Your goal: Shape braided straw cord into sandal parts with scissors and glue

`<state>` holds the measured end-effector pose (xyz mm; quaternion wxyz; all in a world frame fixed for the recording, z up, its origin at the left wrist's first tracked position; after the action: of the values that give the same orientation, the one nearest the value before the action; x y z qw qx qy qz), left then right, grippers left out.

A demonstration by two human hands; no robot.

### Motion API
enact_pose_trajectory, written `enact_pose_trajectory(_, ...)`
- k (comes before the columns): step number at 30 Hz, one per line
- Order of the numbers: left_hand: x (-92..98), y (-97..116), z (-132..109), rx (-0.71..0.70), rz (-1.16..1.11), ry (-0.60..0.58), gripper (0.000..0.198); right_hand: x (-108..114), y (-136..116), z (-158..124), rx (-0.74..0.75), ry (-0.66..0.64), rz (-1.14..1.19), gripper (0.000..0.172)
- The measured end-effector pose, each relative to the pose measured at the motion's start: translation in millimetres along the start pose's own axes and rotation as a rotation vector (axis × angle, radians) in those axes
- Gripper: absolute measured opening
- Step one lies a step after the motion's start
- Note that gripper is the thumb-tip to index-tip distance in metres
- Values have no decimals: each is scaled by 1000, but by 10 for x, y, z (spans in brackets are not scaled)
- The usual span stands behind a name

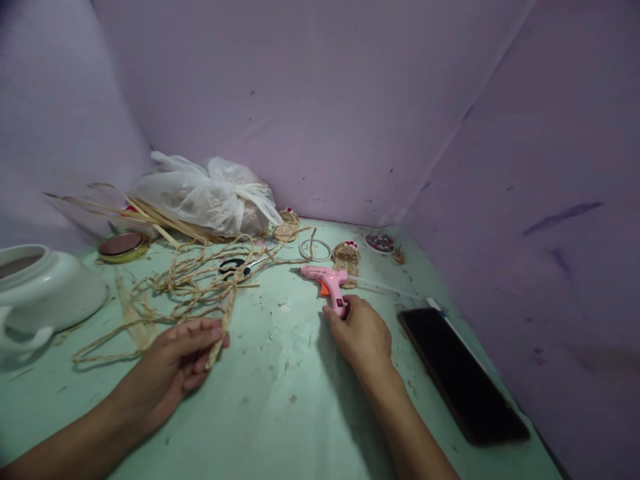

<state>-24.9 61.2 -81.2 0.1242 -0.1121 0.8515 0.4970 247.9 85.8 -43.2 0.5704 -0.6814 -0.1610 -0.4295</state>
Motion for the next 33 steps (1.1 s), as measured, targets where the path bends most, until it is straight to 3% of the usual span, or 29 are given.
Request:
enact_pose_trajectory(3, -150, -138, -35, 119, -11, -130, 21, -135, 14, 107, -88, -117, 207, 5)
enact_pose_trajectory(8, -198, -162, -16, 169, -105, -196, 26, -152, -54, 135, -187, -323, 498, 7)
enact_pose_trajectory(13, -238, -152, -9, 145, -91, -240, 33, -10, -127, -161, -165, -267, 777, 15)
enact_pose_trajectory(15, -290, -158, -28, 107, -65, -264, 33, -59, -201, -342, -147, -248, 944, 18)
enact_pose_trajectory(19, -450, -266, -100, 102, -30, -325, 34, -379, -414, -679, -154, -349, 852, 26)
enact_pose_trajectory(22, -555, -344, -145, 113, -19, -364, 36, -544, -604, -790, -90, -417, 827, 21)
enact_pose_trajectory(33, -506, -110, 19, -67, 144, -300, 35, -705, -647, -840, -39, -510, 841, 19)
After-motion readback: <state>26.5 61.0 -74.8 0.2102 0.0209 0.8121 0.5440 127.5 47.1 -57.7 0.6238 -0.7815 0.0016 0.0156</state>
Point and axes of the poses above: each hand's wrist, its own z-axis towards the middle knuckle, its own x-axis out of the back of the hand, y = z × x, the point moved 9 cm from there along z, towards the middle knuckle, and after that the axes turned 2 degrees about -z, right-handed, at the moved point
